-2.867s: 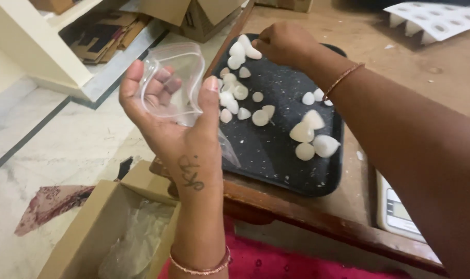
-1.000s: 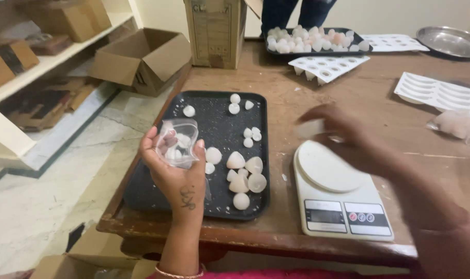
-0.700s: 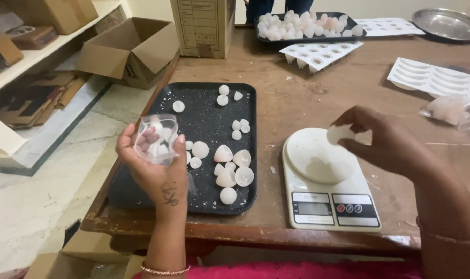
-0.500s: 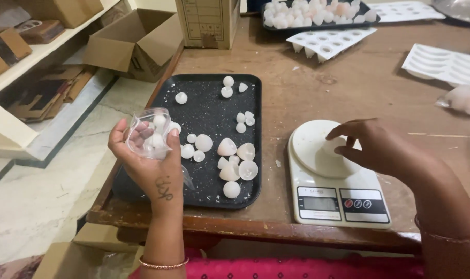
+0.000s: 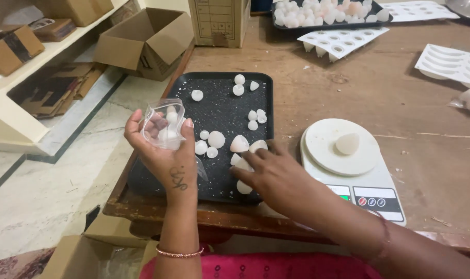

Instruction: The recorder weighs small white cone-shaped objects on a digital scale and places them into small plastic bags.

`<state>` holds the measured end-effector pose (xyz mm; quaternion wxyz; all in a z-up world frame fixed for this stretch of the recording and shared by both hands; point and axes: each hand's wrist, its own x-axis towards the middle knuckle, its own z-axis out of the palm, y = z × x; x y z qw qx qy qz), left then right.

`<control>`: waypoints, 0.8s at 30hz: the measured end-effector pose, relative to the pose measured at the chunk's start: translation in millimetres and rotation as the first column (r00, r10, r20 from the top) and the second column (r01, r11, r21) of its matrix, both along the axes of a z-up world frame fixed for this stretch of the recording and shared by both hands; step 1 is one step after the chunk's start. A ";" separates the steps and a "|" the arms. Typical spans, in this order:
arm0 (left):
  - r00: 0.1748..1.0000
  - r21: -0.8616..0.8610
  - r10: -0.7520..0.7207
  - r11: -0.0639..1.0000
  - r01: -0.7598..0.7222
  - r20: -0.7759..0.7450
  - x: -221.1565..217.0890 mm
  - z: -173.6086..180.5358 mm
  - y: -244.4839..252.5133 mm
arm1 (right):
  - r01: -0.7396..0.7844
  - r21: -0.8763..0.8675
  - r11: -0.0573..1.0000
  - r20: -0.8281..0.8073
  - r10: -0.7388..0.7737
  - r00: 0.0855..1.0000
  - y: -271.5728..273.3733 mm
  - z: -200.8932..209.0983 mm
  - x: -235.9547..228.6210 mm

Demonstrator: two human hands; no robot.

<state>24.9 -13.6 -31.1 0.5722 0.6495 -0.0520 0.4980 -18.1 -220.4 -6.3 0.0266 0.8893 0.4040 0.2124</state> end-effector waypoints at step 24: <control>1.000 -0.025 0.001 1.000 -0.002 -0.030 -6.1 4.1 -7.7 | 0.650 0.100 0.753 -0.409 -0.565 0.717 -136.2 26.7 68.3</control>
